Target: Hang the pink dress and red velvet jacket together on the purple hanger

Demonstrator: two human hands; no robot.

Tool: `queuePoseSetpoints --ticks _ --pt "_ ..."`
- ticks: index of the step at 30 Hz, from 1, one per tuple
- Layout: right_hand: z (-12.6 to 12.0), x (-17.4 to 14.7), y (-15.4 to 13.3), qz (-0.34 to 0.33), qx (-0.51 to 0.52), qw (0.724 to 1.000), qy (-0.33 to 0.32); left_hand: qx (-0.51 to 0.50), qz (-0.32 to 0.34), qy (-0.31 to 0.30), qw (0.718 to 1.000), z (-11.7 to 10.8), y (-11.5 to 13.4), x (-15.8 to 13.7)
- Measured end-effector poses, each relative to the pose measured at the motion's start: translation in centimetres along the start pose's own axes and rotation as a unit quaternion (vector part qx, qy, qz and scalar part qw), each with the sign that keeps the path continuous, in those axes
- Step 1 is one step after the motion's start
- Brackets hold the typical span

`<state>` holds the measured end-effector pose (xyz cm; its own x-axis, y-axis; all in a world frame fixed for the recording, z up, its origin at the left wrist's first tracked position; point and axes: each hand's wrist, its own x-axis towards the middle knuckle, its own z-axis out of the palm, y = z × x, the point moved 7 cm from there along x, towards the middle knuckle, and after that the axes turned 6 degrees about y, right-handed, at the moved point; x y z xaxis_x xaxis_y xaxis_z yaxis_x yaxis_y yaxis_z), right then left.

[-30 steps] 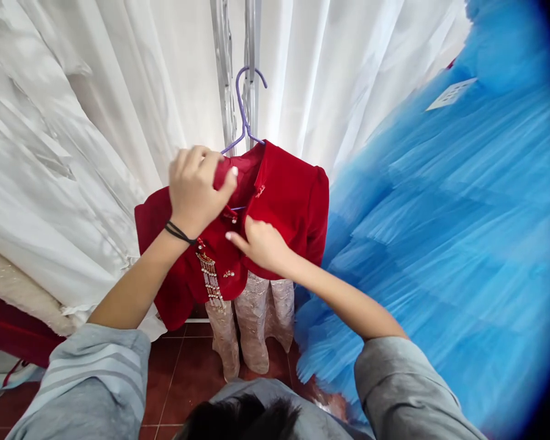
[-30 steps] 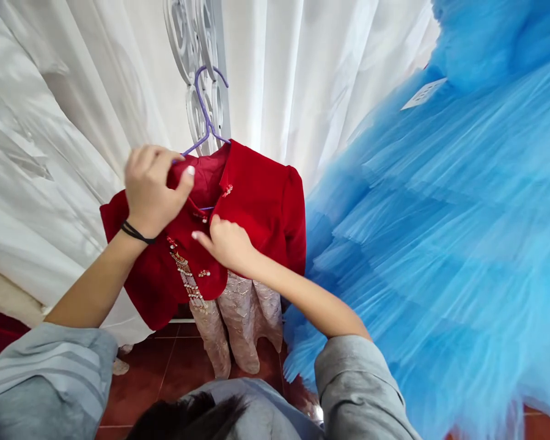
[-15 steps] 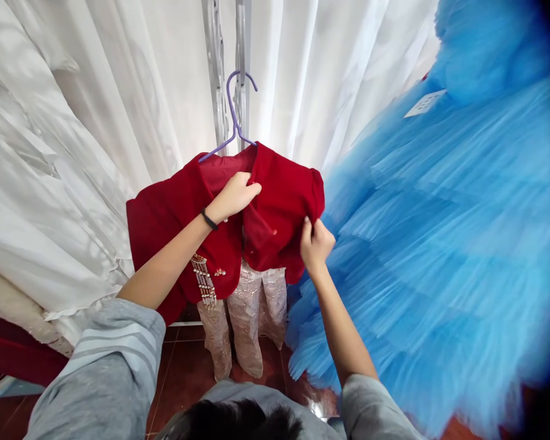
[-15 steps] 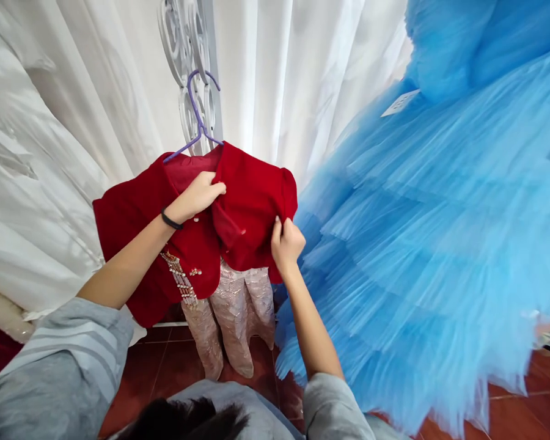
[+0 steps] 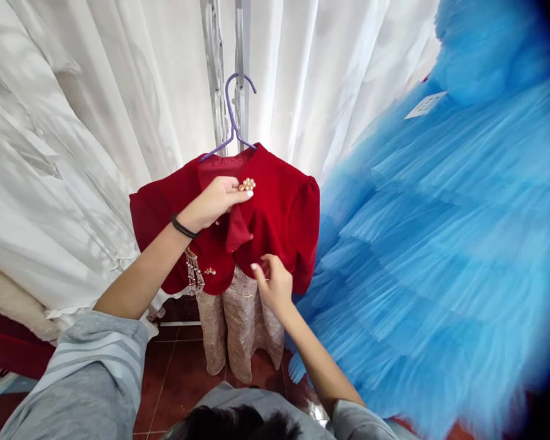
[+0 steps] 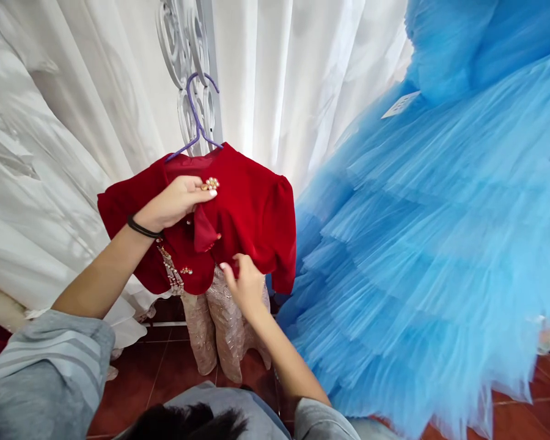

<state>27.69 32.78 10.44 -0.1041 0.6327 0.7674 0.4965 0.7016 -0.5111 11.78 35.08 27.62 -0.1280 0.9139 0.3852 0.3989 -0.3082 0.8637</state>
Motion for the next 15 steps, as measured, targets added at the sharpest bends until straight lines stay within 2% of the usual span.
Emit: queuePoseSetpoints --ticks 2,4,6,8,11,13,15 --pt "2.0 -1.1 -2.3 -0.035 0.039 0.998 -0.021 -0.014 -0.002 -0.013 1.0 -0.7 0.6 0.2" --pt "4.0 -1.6 -3.3 -0.042 0.04 0.998 -0.039 0.069 0.049 0.029 0.996 -2.1 1.2 0.5" --pt "6.1 -1.9 -3.0 -0.012 0.023 0.997 -0.074 0.184 0.103 0.076 0.975 -3.2 1.7 0.4" --pt "8.6 -2.8 -2.1 0.036 0.02 0.987 -0.156 0.253 0.121 0.081 0.956 -3.5 1.6 -0.2" --pt "12.4 -5.1 -0.7 0.116 0.041 0.955 -0.271 0.283 0.071 0.019 0.956 -3.0 0.7 -1.8" --pt "14.1 -6.0 0.3 0.177 0.051 0.945 -0.269 0.257 0.008 -0.052 0.965 -2.2 -0.3 -3.2" --pt "15.2 -6.2 1.2 0.229 0.071 0.945 -0.221 0.179 -0.058 -0.116 0.975 -1.3 -1.3 -4.5"
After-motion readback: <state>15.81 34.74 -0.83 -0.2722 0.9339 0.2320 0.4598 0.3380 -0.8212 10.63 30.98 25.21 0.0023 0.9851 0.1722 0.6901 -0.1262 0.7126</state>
